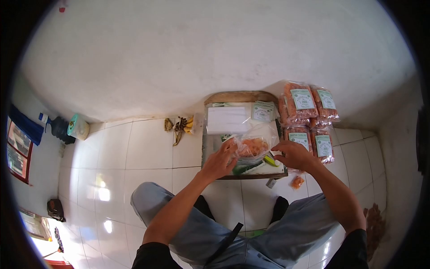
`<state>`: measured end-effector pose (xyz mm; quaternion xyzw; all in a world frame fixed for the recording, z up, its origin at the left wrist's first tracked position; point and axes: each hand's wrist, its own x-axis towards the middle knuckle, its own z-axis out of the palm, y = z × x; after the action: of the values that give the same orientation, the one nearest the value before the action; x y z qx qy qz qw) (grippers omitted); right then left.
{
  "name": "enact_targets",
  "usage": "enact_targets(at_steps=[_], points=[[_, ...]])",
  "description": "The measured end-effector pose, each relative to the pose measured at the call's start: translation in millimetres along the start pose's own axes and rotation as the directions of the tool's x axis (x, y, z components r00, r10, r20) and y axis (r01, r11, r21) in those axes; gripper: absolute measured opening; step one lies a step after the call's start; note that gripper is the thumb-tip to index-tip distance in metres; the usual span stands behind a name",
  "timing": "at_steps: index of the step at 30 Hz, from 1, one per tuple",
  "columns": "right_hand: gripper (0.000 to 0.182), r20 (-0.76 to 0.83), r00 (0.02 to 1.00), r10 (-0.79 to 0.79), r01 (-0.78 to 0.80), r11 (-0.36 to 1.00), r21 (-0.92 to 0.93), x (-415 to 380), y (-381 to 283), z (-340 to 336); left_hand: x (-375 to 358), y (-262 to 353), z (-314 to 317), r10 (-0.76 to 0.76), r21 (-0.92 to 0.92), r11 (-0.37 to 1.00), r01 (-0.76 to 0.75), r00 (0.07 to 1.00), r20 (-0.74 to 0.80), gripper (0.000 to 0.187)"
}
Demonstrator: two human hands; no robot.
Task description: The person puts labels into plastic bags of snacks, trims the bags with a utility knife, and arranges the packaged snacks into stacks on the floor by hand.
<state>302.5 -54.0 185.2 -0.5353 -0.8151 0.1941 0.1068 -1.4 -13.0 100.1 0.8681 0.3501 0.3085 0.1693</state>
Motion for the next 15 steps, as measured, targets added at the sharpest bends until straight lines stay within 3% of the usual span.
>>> enact_targets(at_steps=[2, 5, 7, 8, 10, 12, 15], points=[[0.026, 0.004, 1.000, -0.004, 0.004, 1.000, -0.011, -2.2, -1.3, 1.0, 2.2, 2.5, -4.0, -0.026, -0.008, 1.000, 0.026, 0.995, 0.097, 0.048], [0.022, -0.117, 0.992, -0.049, 0.054, 0.998, 0.035, -4.8, -5.5, -4.1, 6.2, 6.1, -6.8, 0.012, 0.034, 0.999, -0.015, 0.998, 0.069, 0.051], [0.017, -0.432, 0.897, -0.092, 0.098, 0.995, -0.009, 0.5, -8.5, -11.9, 8.7, 6.3, -6.6, 0.011, 0.042, 0.999, -0.014, 0.998, 0.069, 0.053], [0.017, -0.430, 0.898, -0.092, 0.096, 0.995, -0.011, 2.8, -12.8, -18.4, 9.9, 6.9, -5.9, 0.010, 0.052, 0.999, -0.013, 0.998, 0.067, 0.054], [0.015, -0.617, 0.749, -0.244, 0.199, 0.970, -0.141, 8.5, -33.1, -35.0, 12.2, 7.4, -5.3, 0.002, 0.044, 0.999, -0.005, 0.998, 0.067, 0.055], [0.017, -0.645, 0.701, -0.303, 0.242, 0.953, -0.184, 14.0, -51.6, -37.4, 13.7, 9.1, -5.4, -0.002, 0.039, 0.999, -0.001, 0.998, 0.069, 0.056], [0.024, -0.526, 0.763, -0.376, 0.281, 0.926, -0.254, 20.9, -76.6, -28.9, 14.8, 11.2, -6.0, -0.024, 0.041, 0.999, 0.020, 0.995, 0.100, 0.057]])
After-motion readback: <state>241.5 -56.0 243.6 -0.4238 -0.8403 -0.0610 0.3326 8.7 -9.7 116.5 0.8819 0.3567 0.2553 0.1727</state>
